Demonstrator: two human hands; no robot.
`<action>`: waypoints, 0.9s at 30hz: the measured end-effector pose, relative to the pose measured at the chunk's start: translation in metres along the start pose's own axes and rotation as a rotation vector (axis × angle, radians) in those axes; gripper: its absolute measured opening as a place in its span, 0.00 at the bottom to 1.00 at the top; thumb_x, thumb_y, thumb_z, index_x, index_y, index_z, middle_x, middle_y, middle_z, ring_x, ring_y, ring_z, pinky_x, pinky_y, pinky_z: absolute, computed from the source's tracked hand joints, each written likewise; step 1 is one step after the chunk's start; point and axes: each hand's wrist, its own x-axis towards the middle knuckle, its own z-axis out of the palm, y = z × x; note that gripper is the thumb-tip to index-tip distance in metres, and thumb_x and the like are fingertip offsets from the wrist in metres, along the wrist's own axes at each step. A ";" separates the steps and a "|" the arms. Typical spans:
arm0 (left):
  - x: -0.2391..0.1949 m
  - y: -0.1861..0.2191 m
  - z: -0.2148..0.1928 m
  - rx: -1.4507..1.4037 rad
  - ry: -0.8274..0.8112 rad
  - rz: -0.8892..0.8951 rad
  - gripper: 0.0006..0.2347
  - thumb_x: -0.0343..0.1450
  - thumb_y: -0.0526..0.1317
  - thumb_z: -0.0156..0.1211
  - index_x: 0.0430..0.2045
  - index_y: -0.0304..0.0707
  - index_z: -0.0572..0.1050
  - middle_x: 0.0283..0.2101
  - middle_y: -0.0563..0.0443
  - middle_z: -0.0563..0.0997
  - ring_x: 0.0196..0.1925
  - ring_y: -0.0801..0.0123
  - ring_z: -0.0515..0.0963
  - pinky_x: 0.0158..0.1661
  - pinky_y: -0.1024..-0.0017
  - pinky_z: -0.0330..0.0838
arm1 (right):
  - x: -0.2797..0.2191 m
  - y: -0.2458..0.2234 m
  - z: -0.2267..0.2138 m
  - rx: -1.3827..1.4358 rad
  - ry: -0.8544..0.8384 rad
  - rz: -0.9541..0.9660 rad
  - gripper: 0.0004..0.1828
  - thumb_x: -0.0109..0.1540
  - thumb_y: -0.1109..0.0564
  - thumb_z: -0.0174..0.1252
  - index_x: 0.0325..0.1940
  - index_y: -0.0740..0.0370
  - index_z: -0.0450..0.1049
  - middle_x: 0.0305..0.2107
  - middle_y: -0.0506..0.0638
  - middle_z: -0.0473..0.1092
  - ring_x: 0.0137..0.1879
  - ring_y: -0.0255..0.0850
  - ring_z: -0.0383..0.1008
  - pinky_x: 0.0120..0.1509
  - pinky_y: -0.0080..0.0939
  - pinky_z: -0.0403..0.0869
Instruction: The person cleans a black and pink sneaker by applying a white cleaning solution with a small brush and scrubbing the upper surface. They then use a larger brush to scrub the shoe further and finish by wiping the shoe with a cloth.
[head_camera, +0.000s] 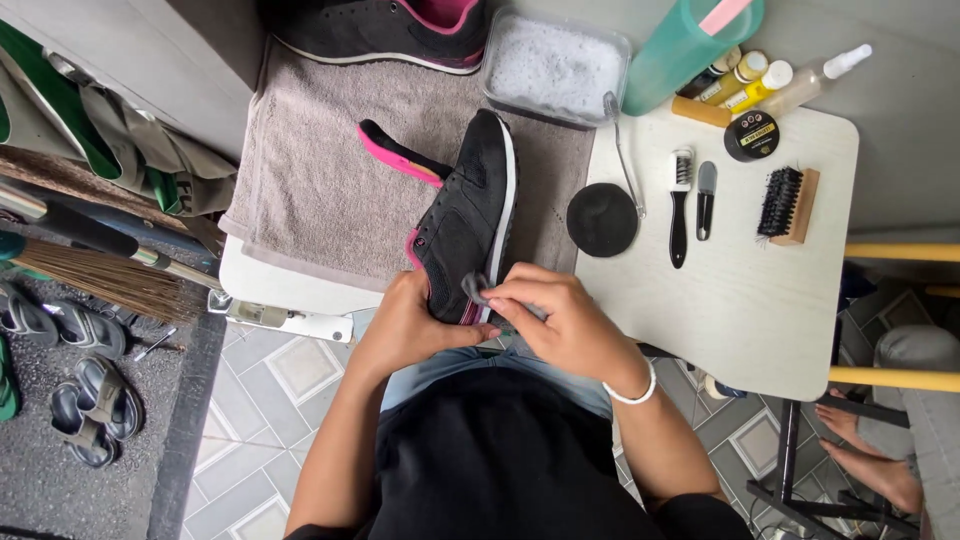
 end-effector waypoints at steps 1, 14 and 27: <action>0.000 -0.005 0.001 0.001 0.001 0.002 0.15 0.47 0.36 0.81 0.18 0.41 0.76 0.15 0.50 0.80 0.21 0.63 0.78 0.26 0.72 0.68 | 0.005 0.005 -0.004 -0.001 0.001 -0.002 0.09 0.66 0.62 0.54 0.40 0.63 0.81 0.24 0.52 0.70 0.30 0.47 0.73 0.34 0.43 0.72; 0.004 -0.013 -0.003 0.043 -0.025 0.008 0.17 0.46 0.37 0.81 0.20 0.36 0.76 0.16 0.45 0.80 0.22 0.54 0.79 0.26 0.67 0.70 | 0.021 0.044 -0.007 -0.568 0.032 -0.260 0.16 0.69 0.63 0.49 0.57 0.63 0.77 0.34 0.56 0.66 0.38 0.52 0.69 0.41 0.48 0.70; 0.004 -0.012 0.001 0.178 -0.050 0.018 0.20 0.46 0.41 0.83 0.22 0.35 0.76 0.20 0.42 0.82 0.28 0.44 0.83 0.29 0.61 0.74 | 0.048 0.041 -0.018 -0.621 0.059 -0.257 0.18 0.71 0.58 0.46 0.63 0.58 0.74 0.35 0.50 0.62 0.39 0.47 0.67 0.44 0.44 0.69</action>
